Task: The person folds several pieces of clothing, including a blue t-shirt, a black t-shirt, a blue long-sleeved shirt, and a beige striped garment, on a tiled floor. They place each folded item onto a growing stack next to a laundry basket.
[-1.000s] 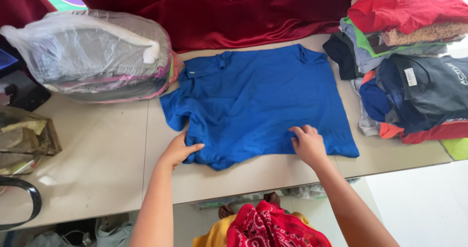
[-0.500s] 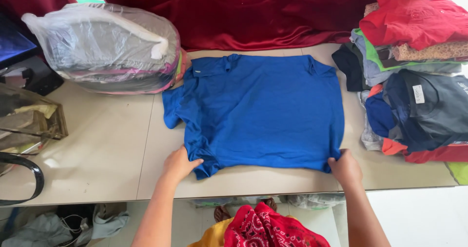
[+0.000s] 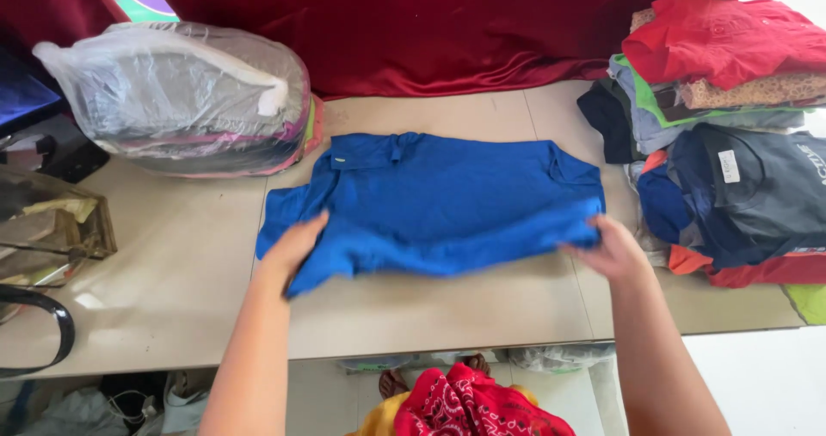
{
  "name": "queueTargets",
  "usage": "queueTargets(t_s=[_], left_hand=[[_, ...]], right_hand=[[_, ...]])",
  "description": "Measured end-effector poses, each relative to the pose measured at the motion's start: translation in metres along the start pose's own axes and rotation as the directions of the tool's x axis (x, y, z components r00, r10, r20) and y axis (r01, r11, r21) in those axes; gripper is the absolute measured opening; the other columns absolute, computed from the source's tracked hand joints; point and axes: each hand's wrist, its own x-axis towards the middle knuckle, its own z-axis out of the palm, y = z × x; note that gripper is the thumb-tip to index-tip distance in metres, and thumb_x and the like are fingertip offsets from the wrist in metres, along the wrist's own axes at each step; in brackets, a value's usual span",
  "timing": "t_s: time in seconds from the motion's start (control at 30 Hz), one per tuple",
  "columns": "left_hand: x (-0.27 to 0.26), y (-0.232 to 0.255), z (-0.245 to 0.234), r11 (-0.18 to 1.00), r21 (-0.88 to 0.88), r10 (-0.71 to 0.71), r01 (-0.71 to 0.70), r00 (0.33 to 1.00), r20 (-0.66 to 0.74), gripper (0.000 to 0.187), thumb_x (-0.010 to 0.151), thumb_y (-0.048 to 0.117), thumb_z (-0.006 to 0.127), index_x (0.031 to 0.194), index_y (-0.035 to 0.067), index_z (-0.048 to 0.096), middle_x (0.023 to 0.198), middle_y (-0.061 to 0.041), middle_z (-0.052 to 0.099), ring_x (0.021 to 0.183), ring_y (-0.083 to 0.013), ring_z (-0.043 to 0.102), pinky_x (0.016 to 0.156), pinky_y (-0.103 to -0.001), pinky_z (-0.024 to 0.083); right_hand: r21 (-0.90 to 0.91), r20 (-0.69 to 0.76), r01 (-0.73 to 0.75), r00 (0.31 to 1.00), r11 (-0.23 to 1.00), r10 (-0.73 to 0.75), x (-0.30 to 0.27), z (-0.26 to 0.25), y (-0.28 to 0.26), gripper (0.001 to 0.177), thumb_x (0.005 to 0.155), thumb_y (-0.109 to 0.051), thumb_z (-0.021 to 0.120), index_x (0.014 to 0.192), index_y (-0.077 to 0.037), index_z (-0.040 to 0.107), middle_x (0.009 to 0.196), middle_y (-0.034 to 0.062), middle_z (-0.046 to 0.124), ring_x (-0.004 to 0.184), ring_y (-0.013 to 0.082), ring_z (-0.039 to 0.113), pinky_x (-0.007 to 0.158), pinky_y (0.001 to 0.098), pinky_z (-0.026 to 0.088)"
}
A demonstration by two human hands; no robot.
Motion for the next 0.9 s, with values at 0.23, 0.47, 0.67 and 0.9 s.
queueTargets(t_s=[0.23,0.47,0.67,0.9], left_hand=[[-0.011,0.120,-0.051,0.890,-0.329,0.272,-0.315,0.947,-0.172,0.080,0.089,0.057,0.055,0.146,0.001,0.050,0.149,-0.020,0.055,0.134,-0.0309,0.057,0.112,-0.041,0.044],[-0.069,0.120,-0.041,0.679,-0.351,0.554,-0.644,0.764,-0.331,0.073,0.087,0.051,0.062,0.135,-0.005,0.058,0.137,-0.019,0.064,0.122,-0.0252,0.064,0.105,-0.033,0.049],[-0.035,0.002,0.014,0.882,-0.374,0.260,-0.287,0.958,-0.121,0.067,0.088,0.035,0.063,0.145,0.002,0.050,0.146,-0.023,0.057,0.132,-0.0365,0.058,0.112,-0.048,0.045],[-0.027,-0.080,0.042,0.986,-0.056,0.146,-0.156,0.978,-0.150,0.080,0.091,0.018,0.066,0.159,0.005,0.027,0.133,-0.033,0.060,0.111,-0.0386,0.071,0.091,-0.043,0.060]], right_hand=[[0.434,0.081,0.387,0.882,0.813,-0.464,-0.067,0.174,-0.129,0.028,0.101,-0.005,0.040,0.116,0.010,0.058,0.116,0.0268,0.067,0.101,0.0368,0.070,0.095,0.0626,0.063],[0.165,0.099,0.583,0.792,0.795,-0.602,-0.111,0.135,-0.140,0.028,0.089,-0.007,0.058,0.116,-0.007,0.067,0.119,0.0063,0.072,0.106,0.0168,0.068,0.098,0.0305,0.055],[-0.237,-0.007,0.503,0.855,0.831,-0.519,-0.062,0.020,-0.047,0.041,0.088,-0.005,0.050,0.128,-0.017,0.053,0.109,-0.0009,0.057,0.091,0.0095,0.054,0.078,0.0247,0.047],[-0.634,-0.189,0.248,0.869,0.732,-0.457,-0.071,-0.016,0.015,0.058,0.094,0.001,0.051,0.151,-0.005,0.040,0.141,0.0230,0.050,0.119,0.0292,0.050,0.101,0.0355,0.040]])
